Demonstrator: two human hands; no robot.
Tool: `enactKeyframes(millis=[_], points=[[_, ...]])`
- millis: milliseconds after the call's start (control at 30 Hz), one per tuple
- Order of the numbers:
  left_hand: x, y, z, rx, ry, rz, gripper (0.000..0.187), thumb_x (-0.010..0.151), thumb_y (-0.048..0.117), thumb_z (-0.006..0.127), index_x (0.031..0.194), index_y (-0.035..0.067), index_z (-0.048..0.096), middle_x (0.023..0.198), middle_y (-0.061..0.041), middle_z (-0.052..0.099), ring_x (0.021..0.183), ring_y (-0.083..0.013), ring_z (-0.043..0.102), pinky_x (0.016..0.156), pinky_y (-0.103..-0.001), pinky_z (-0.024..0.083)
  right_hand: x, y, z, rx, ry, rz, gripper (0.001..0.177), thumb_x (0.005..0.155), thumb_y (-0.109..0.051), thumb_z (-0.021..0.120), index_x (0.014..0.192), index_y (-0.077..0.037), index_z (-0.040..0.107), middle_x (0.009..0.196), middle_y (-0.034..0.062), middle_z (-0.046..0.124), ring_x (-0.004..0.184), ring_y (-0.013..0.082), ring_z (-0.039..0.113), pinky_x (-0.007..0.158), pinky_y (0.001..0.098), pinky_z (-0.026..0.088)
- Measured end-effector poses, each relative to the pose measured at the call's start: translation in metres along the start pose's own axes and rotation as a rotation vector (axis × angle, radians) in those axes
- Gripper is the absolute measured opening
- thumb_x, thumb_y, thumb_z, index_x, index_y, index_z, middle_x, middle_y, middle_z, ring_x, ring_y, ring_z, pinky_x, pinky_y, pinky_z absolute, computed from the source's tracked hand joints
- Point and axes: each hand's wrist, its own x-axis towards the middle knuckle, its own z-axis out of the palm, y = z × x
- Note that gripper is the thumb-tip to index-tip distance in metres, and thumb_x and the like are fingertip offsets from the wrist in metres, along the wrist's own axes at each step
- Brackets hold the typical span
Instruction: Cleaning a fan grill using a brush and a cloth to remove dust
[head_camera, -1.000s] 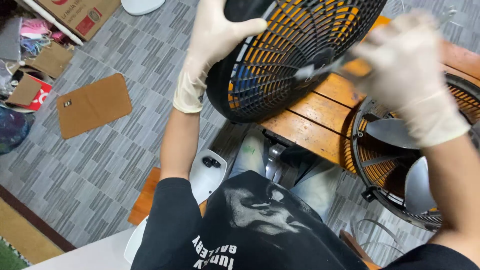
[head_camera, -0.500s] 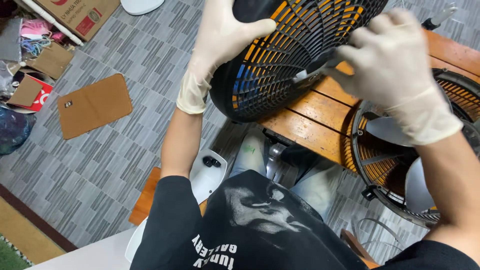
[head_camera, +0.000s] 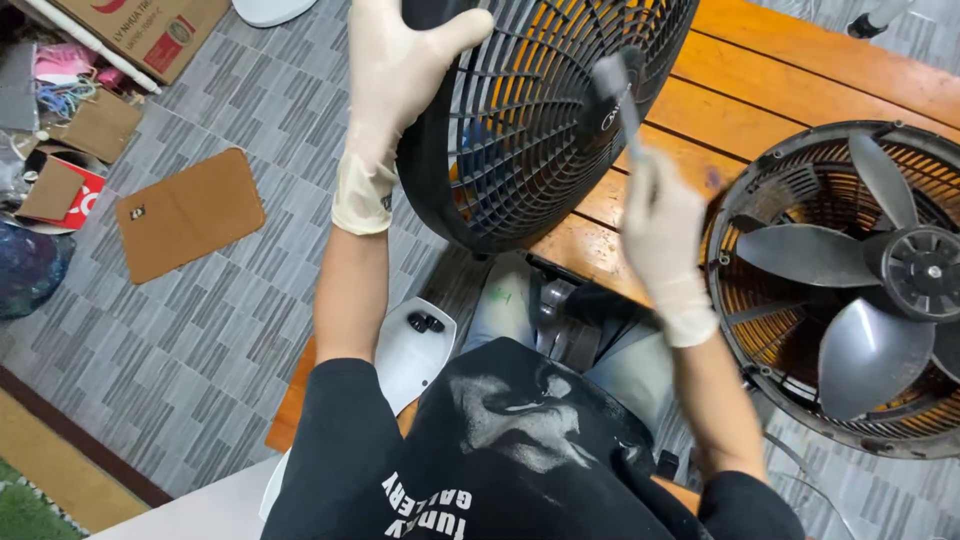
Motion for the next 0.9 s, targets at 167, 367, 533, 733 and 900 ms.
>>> enactKeyframes(millis=[167, 367, 533, 733, 900], points=[[-0.003, 0.001, -0.014, -0.049, -0.082, 0.070, 0.035, 0.082, 0.021, 0.081, 0.110, 0.008, 0.066, 0.108, -0.006, 0.071, 0.100, -0.0217, 0.069, 0.087, -0.038, 0.056, -0.054, -0.014, 0.056, 0.094, 0.046, 0.063, 0.028, 0.107, -0.003, 0.050, 0.130, 0.005, 0.064, 0.109, 0.0205, 0.071, 0.092, 0.0322, 0.066, 0.085, 0.0412, 0.051], [-0.010, -0.016, -0.028, -0.056, -0.098, 0.110, 0.052, 0.089, 0.029, 0.082, 0.130, 0.006, 0.060, 0.126, -0.011, 0.068, 0.119, -0.0255, 0.064, 0.102, -0.041, 0.051, -0.069, -0.005, 0.053, -0.111, 0.116, 0.024, 0.027, 0.106, -0.010, 0.065, 0.132, -0.005, 0.071, 0.090, 0.0112, 0.073, 0.072, 0.0232, 0.066, 0.066, 0.0350, 0.049], [-0.017, -0.010, -0.029, -0.194, -0.127, 0.094, 0.056, 0.096, 0.029, 0.080, 0.140, 0.007, 0.054, 0.139, -0.011, 0.062, 0.134, -0.0276, 0.058, 0.115, -0.043, 0.049, -0.046, -0.032, 0.036, -0.112, 0.093, 0.010, 0.026, 0.105, -0.012, 0.071, 0.129, -0.005, 0.074, 0.094, 0.0082, 0.077, 0.071, 0.0173, 0.068, 0.061, 0.0303, 0.052], [-0.020, -0.004, -0.033, -0.194, -0.118, 0.068, 0.052, 0.094, 0.025, 0.077, 0.136, 0.005, 0.055, 0.132, -0.011, 0.064, 0.127, -0.0264, 0.061, 0.109, -0.041, 0.051, -0.052, -0.045, 0.014, -0.056, 0.032, 0.142, 0.026, 0.104, -0.011, 0.070, 0.129, -0.006, 0.076, 0.069, 0.0067, 0.056, 0.058, 0.0175, 0.051, 0.061, 0.0321, 0.043], [-0.024, 0.006, -0.031, -0.168, -0.125, 0.084, 0.058, 0.095, 0.033, 0.078, 0.140, 0.008, 0.053, 0.134, -0.009, 0.064, 0.128, -0.0248, 0.062, 0.109, -0.040, 0.052, -0.047, -0.053, 0.013, -0.060, 0.027, 0.119, 0.026, 0.104, -0.011, 0.067, 0.128, -0.010, 0.075, 0.091, 0.0049, 0.075, 0.070, 0.0177, 0.065, 0.065, 0.0308, 0.049]])
